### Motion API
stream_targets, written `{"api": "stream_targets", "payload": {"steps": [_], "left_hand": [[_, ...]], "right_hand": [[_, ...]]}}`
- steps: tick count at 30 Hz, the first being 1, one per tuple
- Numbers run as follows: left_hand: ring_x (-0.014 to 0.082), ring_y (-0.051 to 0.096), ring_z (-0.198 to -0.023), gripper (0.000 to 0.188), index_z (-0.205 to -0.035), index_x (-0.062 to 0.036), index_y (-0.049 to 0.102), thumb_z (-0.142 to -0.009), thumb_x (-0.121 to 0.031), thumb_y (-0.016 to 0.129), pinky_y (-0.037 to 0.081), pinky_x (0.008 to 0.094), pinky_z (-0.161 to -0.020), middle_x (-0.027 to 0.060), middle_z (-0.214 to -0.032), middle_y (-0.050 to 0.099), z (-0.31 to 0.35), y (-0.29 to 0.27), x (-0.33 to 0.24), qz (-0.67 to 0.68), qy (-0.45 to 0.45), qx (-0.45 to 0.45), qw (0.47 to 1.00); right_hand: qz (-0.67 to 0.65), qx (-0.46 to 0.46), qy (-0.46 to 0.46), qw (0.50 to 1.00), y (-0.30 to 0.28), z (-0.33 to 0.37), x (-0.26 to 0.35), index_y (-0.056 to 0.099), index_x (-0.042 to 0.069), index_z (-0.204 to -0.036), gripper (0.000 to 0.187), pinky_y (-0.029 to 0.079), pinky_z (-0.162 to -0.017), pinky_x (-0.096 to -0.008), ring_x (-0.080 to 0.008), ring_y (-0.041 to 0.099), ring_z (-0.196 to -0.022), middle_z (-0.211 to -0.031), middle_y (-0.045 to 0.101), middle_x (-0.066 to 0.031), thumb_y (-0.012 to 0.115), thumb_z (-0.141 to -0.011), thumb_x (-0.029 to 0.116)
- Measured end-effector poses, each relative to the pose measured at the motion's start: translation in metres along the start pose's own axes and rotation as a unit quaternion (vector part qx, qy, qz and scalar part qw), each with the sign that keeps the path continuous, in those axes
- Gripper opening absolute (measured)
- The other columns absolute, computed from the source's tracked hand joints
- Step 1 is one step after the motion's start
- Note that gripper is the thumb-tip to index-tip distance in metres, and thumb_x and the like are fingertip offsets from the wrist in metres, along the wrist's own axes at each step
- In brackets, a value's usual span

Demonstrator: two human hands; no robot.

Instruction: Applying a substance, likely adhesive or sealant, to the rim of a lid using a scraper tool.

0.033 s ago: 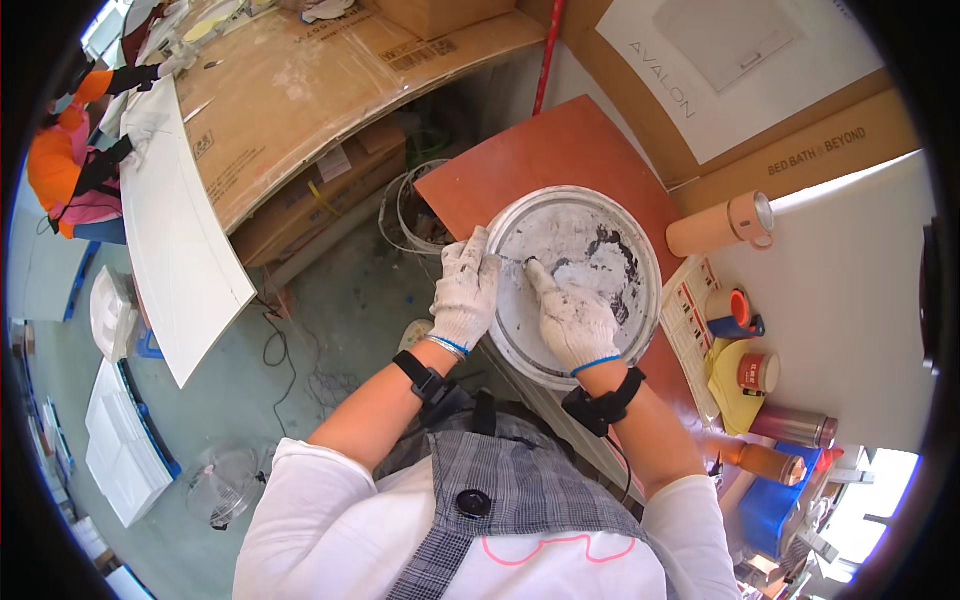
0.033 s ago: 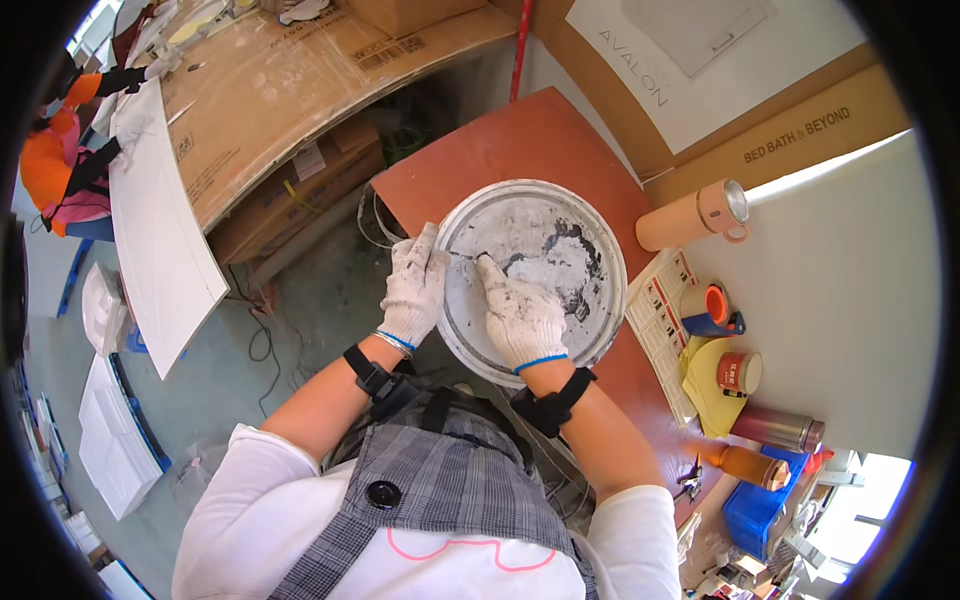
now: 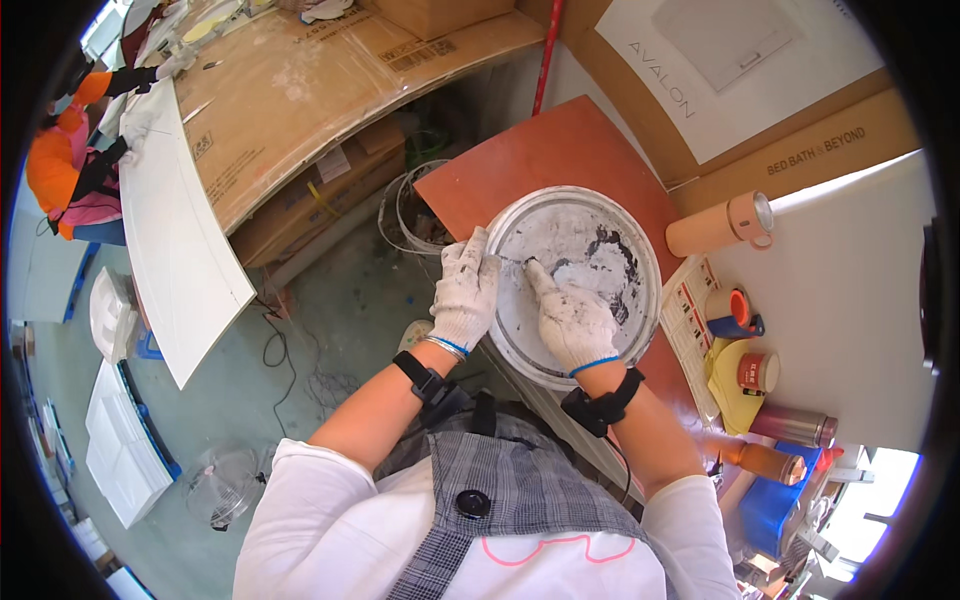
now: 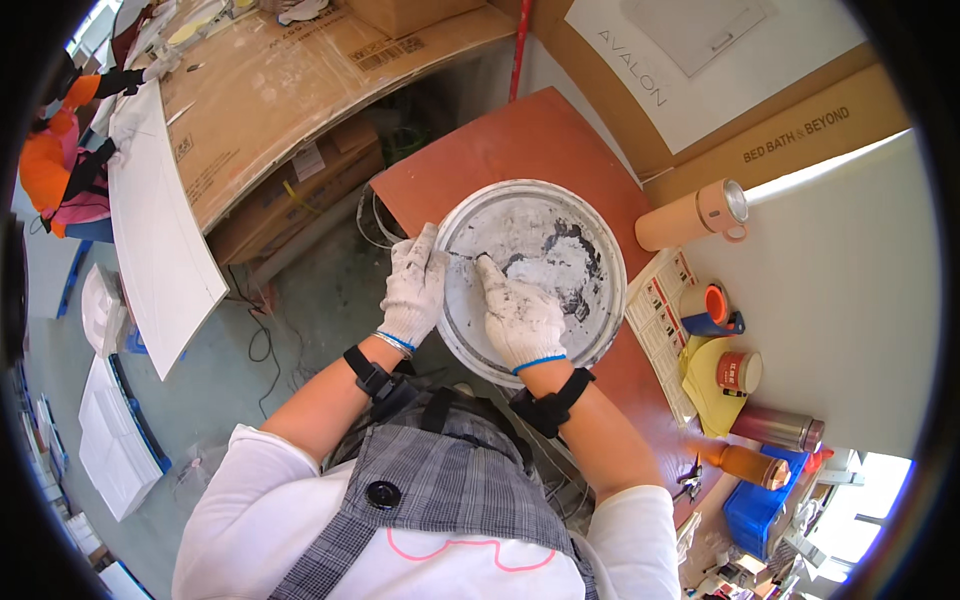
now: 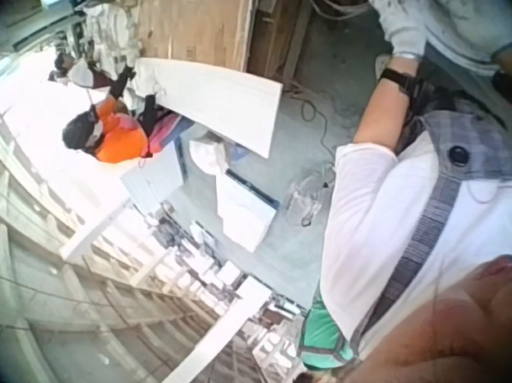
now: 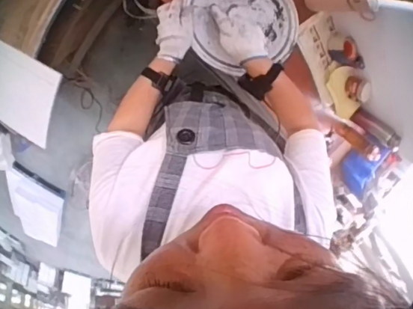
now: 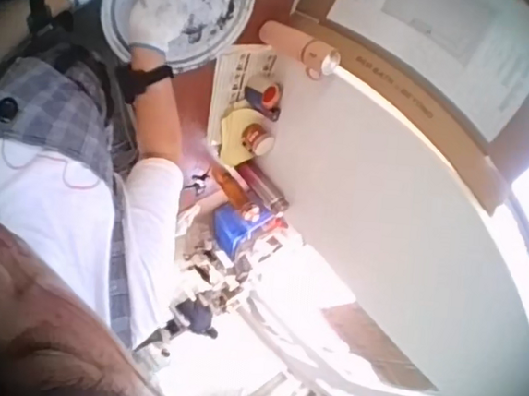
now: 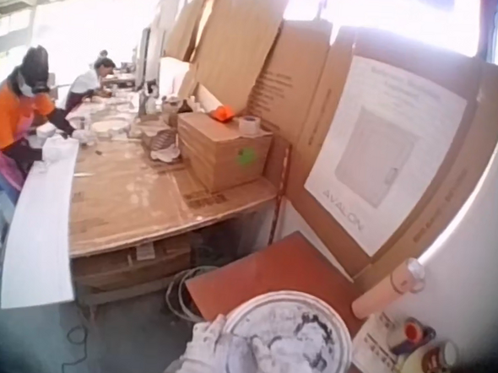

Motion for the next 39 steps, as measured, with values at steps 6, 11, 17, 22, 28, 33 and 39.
{"api": "stream_targets", "payload": {"steps": [6, 11, 17, 22, 28, 33, 39], "left_hand": [[0.0344, 0.055, -0.112, 0.047, -0.138, -0.0069, 0.049, -0.096, -0.026, 0.053, 0.044, 0.039, -0.098, 0.0183, -0.124, 0.05, -0.009, -0.004, -0.001, 0.011, -0.009, -0.002, 1.0], [0.034, 0.055, -0.112, 0.046, -0.138, -0.0077, 0.05, -0.096, -0.025, 0.054, 0.043, 0.0387, -0.098, 0.0188, -0.123, 0.051, -0.005, -0.001, 0.0, 0.01, 0.003, -0.001, 1.0], [0.0343, 0.055, -0.112, 0.047, -0.139, -0.0077, 0.049, -0.095, -0.022, 0.055, 0.044, 0.0391, -0.098, 0.0195, -0.123, 0.051, -0.007, -0.001, 0.002, -0.005, 0.006, -0.008, 1.0], [0.0356, 0.054, -0.112, 0.048, -0.14, -0.0081, 0.047, -0.095, -0.022, 0.055, 0.044, 0.0401, -0.097, 0.0201, -0.123, 0.051, -0.012, 0.001, -0.003, -0.001, 0.027, -0.01, 1.0], [0.0367, 0.053, -0.11, 0.05, -0.14, -0.005, 0.045, -0.095, -0.022, 0.056, 0.044, 0.0411, -0.096, 0.0225, -0.122, 0.05, -0.02, 0.002, -0.005, -0.006, 0.047, -0.012, 0.999], [0.0371, 0.052, -0.111, 0.049, -0.139, -0.0019, 0.045, -0.095, -0.021, 0.055, 0.042, 0.0417, -0.098, 0.0235, -0.122, 0.05, -0.022, 0.001, -0.005, -0.005, 0.038, 0.009, 0.999], [0.0376, 0.051, -0.112, 0.049, -0.139, -0.0016, 0.045, -0.095, -0.021, 0.054, 0.042, 0.0416, -0.098, 0.0244, -0.122, 0.05, -0.025, 0.0, -0.009, -0.005, 0.041, 0.015, 0.999]], "right_hand": [[-0.021, 0.018, 0.029, 0.999, -0.002, -0.011, 0.005, 0.05, 0.021, -0.137, 0.047, 0.05, -0.082, -0.0484, -0.0381, 0.065, -0.092, -0.098, 0.067, -0.0208, 0.038, -0.092, 0.017], [-0.022, 0.02, 0.06, 0.998, 0.003, -0.006, 0.008, 0.047, 0.023, -0.14, 0.049, 0.05, -0.083, -0.0479, -0.0382, 0.065, -0.092, -0.098, 0.067, -0.021, 0.039, -0.092, 0.017], [-0.054, 0.03, 0.082, 0.995, 0.004, -0.001, 0.01, 0.046, 0.022, -0.141, 0.05, 0.049, -0.084, -0.0479, -0.0385, 0.064, -0.094, -0.099, 0.066, -0.0235, 0.039, -0.092, 0.017], [-0.062, 0.019, 0.085, 0.994, -0.004, -0.02, 0.012, 0.047, 0.018, -0.139, 0.051, 0.05, -0.082, -0.0479, -0.0385, 0.064, -0.093, -0.097, 0.067, -0.0235, 0.04, -0.089, 0.013], [-0.054, -0.018, 0.058, 0.997, -0.006, -0.015, 0.008, 0.048, 0.02, -0.139, 0.051, 0.05, -0.079, -0.0475, -0.0392, 0.065, -0.089, -0.094, 0.067, -0.0206, 0.042, -0.089, 0.013], [-0.054, -0.011, 0.051, 0.997, -0.008, -0.019, 0.015, 0.049, 0.018, -0.138, 0.049, 0.051, -0.077, -0.0471, -0.0382, 0.065, -0.086, -0.093, 0.067, -0.0203, 0.042, -0.089, 0.012], [-0.059, -0.042, 0.047, 0.996, -0.009, -0.028, 0.012, 0.051, 0.015, -0.135, 0.047, 0.052, -0.074, -0.0466, -0.0373, 0.065, -0.084, -0.091, 0.068, -0.02, 0.044, -0.089, 0.012]]}}
Point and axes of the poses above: each hand's wrist, its own z-axis away from the middle knuckle, its own y-axis out of the palm, x = y × z, the point moved 5 cm from there along -z, towards the middle knuckle
